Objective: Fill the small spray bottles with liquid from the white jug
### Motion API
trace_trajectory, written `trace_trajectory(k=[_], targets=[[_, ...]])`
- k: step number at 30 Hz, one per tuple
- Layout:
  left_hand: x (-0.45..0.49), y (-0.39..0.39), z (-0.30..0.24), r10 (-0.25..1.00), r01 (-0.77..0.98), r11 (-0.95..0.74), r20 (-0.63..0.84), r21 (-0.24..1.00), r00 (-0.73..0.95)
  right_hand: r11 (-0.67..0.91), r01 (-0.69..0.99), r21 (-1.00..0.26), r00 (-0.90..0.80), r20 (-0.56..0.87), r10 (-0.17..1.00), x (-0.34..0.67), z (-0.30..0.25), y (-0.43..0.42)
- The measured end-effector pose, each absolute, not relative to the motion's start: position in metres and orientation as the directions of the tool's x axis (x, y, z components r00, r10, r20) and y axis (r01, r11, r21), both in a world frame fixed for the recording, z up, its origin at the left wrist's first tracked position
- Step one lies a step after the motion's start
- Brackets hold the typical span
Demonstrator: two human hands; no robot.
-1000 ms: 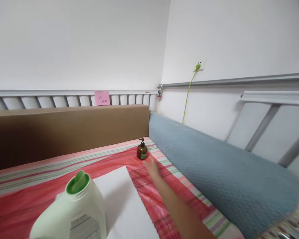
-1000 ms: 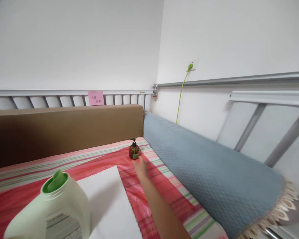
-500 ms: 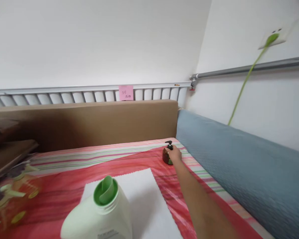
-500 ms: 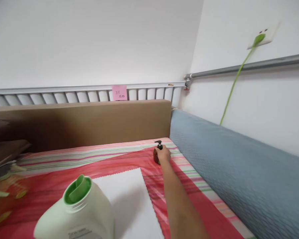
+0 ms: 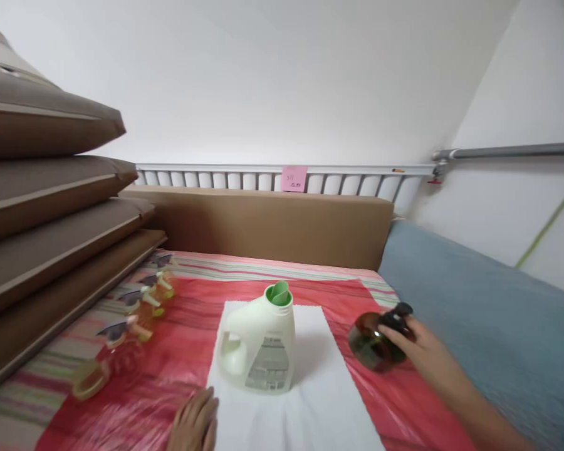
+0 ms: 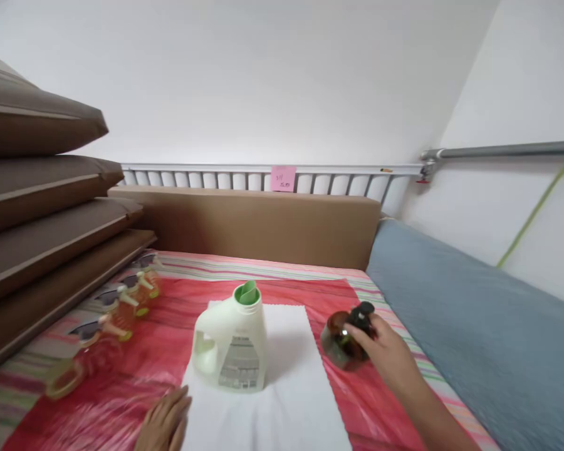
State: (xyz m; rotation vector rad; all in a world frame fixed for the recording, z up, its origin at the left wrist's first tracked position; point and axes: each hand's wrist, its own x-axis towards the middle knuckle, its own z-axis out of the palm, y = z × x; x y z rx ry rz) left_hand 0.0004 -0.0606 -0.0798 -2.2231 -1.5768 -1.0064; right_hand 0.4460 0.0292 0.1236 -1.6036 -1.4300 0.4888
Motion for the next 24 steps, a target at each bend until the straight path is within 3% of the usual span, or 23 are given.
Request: trace_trajectory(k=[3,8,12,15,24], targets=[[0.000,-0.068,-0.071,0.817,0.900,-0.337,0.560,0.276,0.134,0.109,0.488,-0.866,0.135,0.199,0.971,0.408,0.134,-0.038],[0.037,-0.097,-0.018,0.912,0.698,-0.301,0.411,0.650,0.011,0.032,0.336,-0.941,0.004,0.035,0.999,0.336,0.115,-0.111],[0.076,-0.128,0.040,0.878,0.226,-0.368,0.256,0.902,0.405,0.109,0.311,-0.944,-0.092,0.084,0.992,0.278,0.093,-0.135],[0.088,-0.141,0.060,0.853,0.061,-0.359,0.301,0.931,0.426,0.144,0.308,-0.940,-0.146,0.103,0.984,0.245,0.091,-0.145],[0.076,-0.150,0.041,0.935,0.025,-0.266,0.252,0.964,0.251,0.138,0.277,-0.951,-0.146,0.101,0.984,0.207,0.101,-0.156]])
